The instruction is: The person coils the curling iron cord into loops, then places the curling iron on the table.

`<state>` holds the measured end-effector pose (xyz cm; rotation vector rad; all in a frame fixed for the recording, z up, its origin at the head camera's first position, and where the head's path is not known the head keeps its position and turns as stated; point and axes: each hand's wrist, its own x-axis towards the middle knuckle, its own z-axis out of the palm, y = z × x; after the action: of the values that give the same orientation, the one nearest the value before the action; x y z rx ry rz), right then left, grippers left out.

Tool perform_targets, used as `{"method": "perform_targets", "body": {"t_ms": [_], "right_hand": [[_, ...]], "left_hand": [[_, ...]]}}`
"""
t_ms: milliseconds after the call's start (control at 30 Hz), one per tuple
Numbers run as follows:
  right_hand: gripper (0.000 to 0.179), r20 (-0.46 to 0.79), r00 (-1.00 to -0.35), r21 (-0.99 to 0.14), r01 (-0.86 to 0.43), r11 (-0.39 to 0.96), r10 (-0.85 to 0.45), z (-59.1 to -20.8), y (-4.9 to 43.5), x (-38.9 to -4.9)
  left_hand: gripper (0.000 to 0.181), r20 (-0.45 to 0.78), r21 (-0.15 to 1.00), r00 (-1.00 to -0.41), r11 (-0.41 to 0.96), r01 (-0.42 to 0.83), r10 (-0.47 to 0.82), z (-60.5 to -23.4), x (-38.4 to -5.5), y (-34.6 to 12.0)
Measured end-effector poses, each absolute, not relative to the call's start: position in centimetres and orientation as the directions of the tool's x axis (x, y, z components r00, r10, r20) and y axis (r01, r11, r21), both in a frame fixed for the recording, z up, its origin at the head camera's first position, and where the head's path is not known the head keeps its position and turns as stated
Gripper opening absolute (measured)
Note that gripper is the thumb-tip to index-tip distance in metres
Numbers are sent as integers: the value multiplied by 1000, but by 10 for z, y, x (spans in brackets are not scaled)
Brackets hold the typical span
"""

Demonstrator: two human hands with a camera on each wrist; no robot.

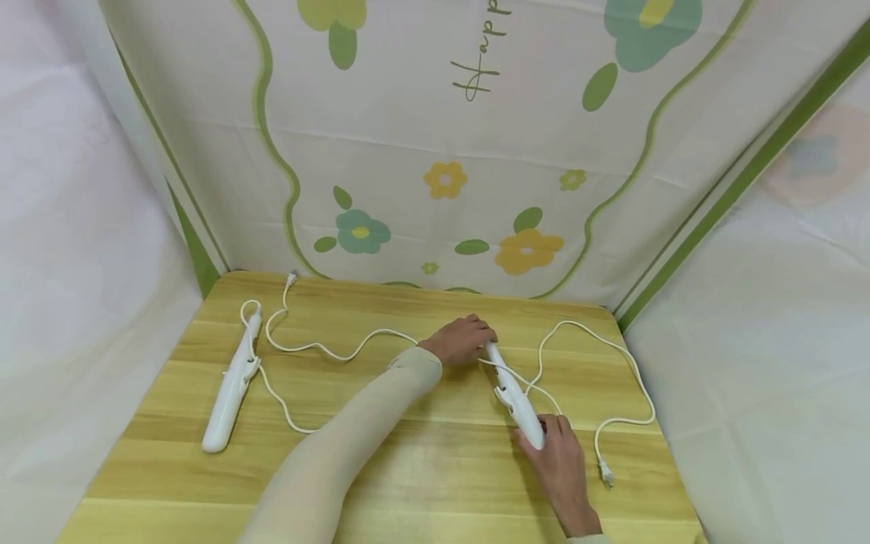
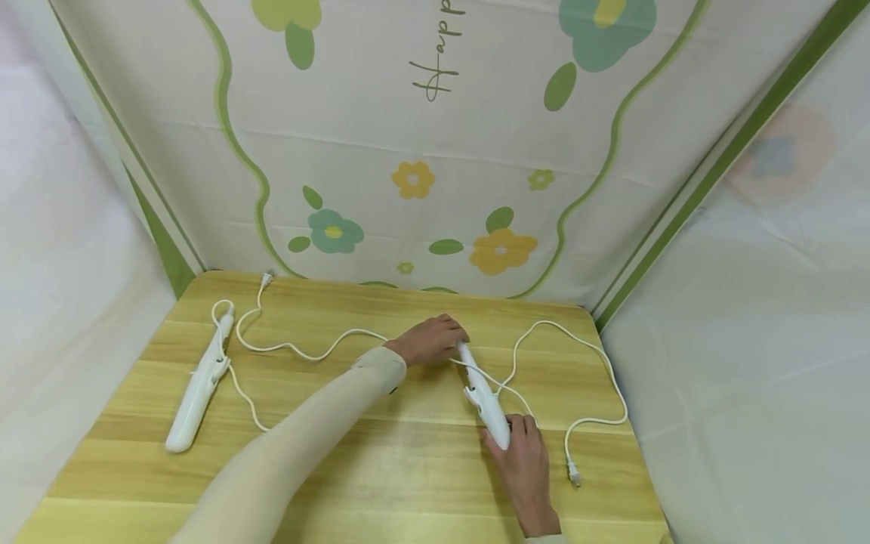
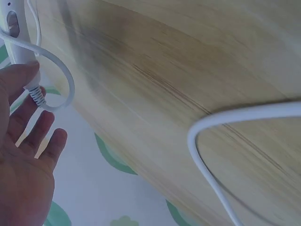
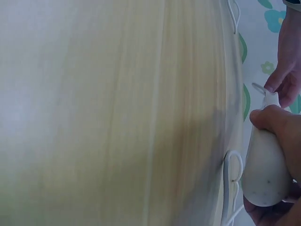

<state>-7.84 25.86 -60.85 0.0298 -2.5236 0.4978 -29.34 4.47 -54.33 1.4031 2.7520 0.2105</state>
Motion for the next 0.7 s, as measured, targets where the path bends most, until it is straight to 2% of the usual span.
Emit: {"method": "perform_targets", "body": {"t_ms": [300, 467, 700], "right_hand": [[54, 624, -782, -283, -238, 929, -10, -610, 272, -81], [53, 663, -747, -265, -292, 919, -46, -610, 283, -84], [56, 683, -723, -242, -353, 904, -100, -602, 291, -101]], "left_hand": [[27, 17, 295, -566, 537, 791, 824, -546, -293, 20], [24, -11, 328, -550, 523, 787, 835, -553, -290, 5], [25, 12, 366, -576, 532, 763, 818, -547, -288, -13]]}}
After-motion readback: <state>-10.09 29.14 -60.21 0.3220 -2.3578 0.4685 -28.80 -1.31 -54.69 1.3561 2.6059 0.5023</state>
